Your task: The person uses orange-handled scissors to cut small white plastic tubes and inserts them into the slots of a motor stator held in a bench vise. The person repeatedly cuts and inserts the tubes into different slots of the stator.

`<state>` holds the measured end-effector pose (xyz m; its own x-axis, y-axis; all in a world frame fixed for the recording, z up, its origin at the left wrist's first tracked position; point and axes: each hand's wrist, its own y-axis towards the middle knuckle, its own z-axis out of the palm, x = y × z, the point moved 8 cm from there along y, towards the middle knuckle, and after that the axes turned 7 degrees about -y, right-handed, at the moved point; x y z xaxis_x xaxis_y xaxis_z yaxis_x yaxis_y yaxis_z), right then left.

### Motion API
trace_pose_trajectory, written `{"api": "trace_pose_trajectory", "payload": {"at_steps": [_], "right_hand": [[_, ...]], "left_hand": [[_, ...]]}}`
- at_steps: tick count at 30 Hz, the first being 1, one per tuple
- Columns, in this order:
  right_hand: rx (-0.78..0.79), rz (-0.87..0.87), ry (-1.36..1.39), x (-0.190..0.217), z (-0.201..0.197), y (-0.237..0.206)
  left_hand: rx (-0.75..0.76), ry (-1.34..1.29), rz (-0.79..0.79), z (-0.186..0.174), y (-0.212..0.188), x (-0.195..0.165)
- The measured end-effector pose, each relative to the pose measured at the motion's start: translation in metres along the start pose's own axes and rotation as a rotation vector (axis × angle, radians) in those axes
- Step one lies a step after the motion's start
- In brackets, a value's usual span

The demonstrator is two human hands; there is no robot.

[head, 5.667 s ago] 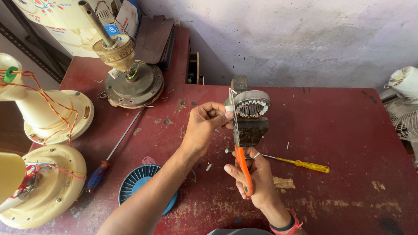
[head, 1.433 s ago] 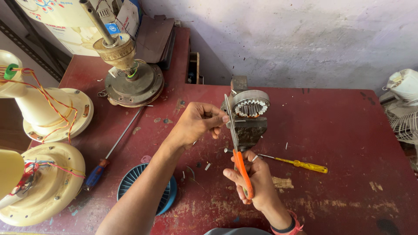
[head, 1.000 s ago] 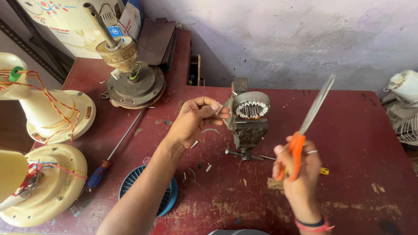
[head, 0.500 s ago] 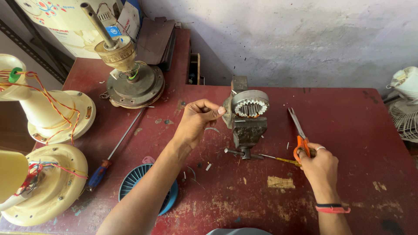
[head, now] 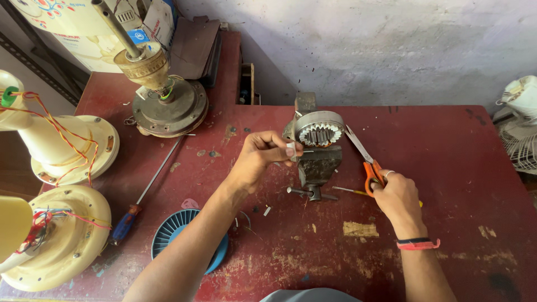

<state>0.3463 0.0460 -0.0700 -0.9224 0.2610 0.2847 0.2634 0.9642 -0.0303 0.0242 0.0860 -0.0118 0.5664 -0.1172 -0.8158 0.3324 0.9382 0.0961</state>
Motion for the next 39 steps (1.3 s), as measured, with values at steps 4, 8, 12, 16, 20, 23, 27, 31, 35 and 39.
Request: {"api": "trace_pose_trajectory", "payload": {"at_steps": [4, 8, 12, 16, 20, 23, 27, 31, 35, 39], "right_hand": [[-0.277, -0.205, 0.234, 0.037, -0.028, -0.023], [-0.427, -0.453, 0.578, 0.081, -0.054, -0.076], [-0.448, -0.631, 0.636, 0.128, -0.064, -0.106], [-0.404, -0.600, 0.647, 0.146, -0.063, -0.104], [-0.362, -0.532, 0.698, 0.144, -0.058, -0.099], [-0.383, -0.531, 0.675, 0.142, -0.056, -0.098], [-0.381, -0.541, 0.712, 0.139, -0.053, -0.098], [-0.327, -0.494, 0.762, 0.134, -0.044, -0.093], [-0.298, -0.493, 0.793, 0.129, -0.038, -0.088], [-0.287, -0.495, 0.764, 0.123, -0.037, -0.084]], "left_hand": [[0.023, 0.025, -0.014, 0.004, 0.000, 0.008], [-0.004, 0.052, -0.056, 0.008, -0.001, 0.021], [-0.067, 0.084, -0.165, 0.012, -0.008, 0.038], [-0.027, 0.184, -0.179, 0.024, -0.013, 0.044], [0.021, 0.197, -0.188, 0.028, -0.014, 0.045], [0.042, 0.201, -0.187, 0.029, -0.014, 0.043], [0.038, 0.241, -0.215, 0.029, -0.016, 0.045], [0.069, 0.293, -0.183, 0.034, -0.017, 0.044], [0.154, 0.300, -0.041, 0.045, -0.016, 0.035], [0.163, 0.478, 0.037, 0.048, -0.019, 0.028]]}}
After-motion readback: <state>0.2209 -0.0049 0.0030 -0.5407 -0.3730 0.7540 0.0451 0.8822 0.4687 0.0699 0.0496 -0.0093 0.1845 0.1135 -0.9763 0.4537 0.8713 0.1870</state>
